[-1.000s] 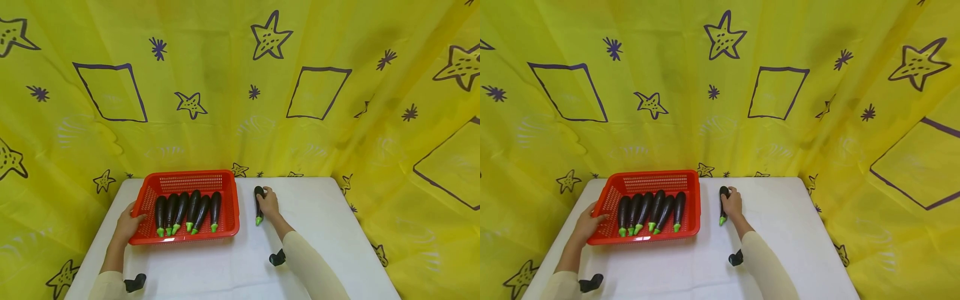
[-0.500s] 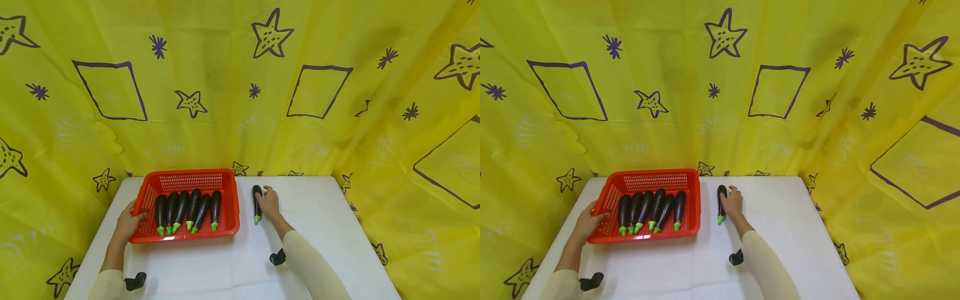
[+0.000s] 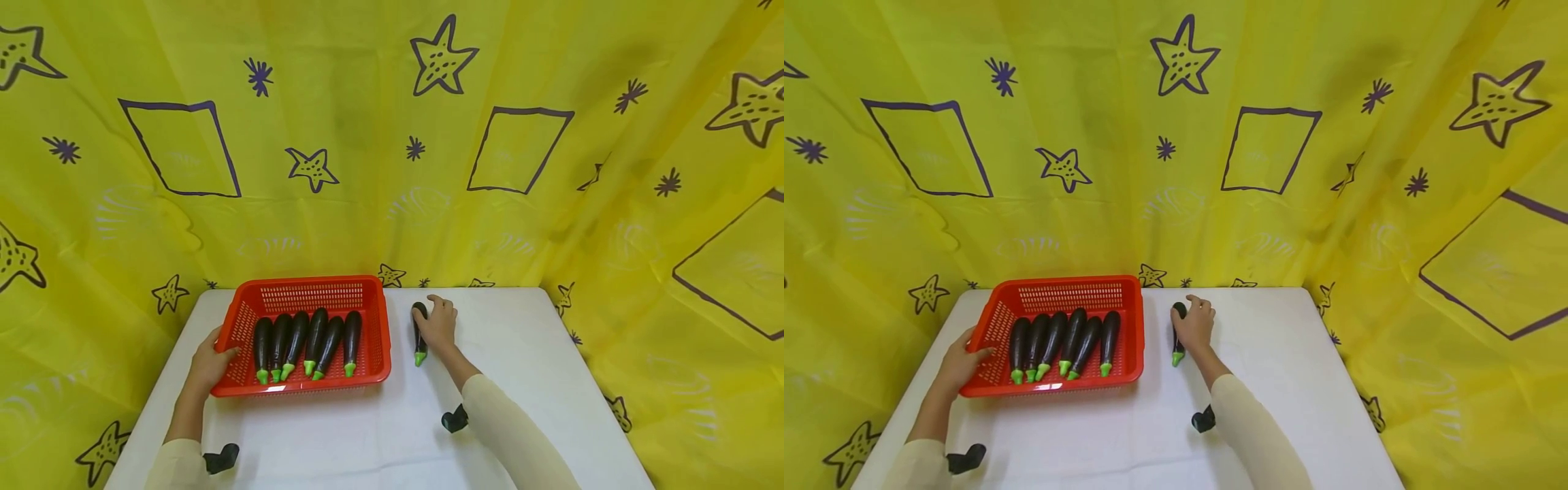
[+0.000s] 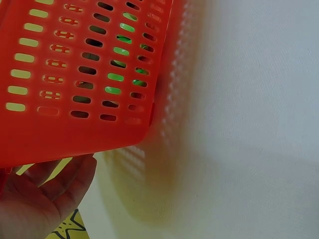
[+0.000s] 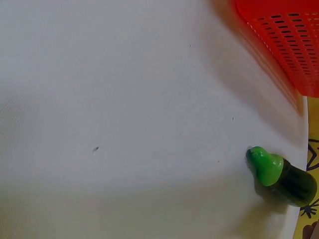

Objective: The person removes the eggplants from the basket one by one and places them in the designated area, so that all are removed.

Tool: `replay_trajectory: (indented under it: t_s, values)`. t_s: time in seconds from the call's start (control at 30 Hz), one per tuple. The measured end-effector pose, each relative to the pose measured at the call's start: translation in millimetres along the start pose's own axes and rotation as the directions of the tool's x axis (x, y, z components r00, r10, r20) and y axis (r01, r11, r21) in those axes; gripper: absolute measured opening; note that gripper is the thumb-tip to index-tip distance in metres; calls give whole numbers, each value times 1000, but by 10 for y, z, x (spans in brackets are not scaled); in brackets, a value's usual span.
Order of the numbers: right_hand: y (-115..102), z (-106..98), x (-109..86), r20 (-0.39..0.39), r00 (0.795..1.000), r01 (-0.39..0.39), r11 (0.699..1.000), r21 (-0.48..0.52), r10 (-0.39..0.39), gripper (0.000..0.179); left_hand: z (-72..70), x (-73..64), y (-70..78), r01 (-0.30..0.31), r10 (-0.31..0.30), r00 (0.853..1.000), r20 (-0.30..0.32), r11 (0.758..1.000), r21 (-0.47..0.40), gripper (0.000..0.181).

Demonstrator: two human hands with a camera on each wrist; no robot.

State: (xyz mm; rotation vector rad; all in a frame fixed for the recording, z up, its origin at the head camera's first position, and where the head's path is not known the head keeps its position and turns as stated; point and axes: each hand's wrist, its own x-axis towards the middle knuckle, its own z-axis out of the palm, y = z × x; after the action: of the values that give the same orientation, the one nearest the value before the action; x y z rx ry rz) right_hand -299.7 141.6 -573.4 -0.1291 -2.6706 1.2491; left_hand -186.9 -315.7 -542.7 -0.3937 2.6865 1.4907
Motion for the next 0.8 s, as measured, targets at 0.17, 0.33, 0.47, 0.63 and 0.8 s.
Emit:
replay_trajectory:
  t_s: [0.17, 0.33, 0.47, 0.63, 0.8]
  values:
    - [-151, 17, -20, -10, 995, 100, 993, 59, -100, 54, -5, -3, -13, -13, 13, 1000, -10, 1000, 2, 66]
    - [-336, 36, -85, 7, 978, 206, 963, 174, -211, 53, -3, -6, -8, -19, 19, 1000, -8, 1000, 6, 66]
    - [-476, 60, -137, 25, 947, 307, 930, 203, -319, 51, 15, -3, -15, -18, 18, 1000, -2, 1000, 19, 66]
    - [-638, 118, -185, 84, 884, 448, 885, 127, -460, 49, 16, 5, -17, -24, 24, 1000, 15, 999, 27, 66]
    - [-787, 216, -177, 197, 802, 562, 824, 70, -564, 50, -3, 10, 0, -43, 43, 999, 27, 999, 18, 66]
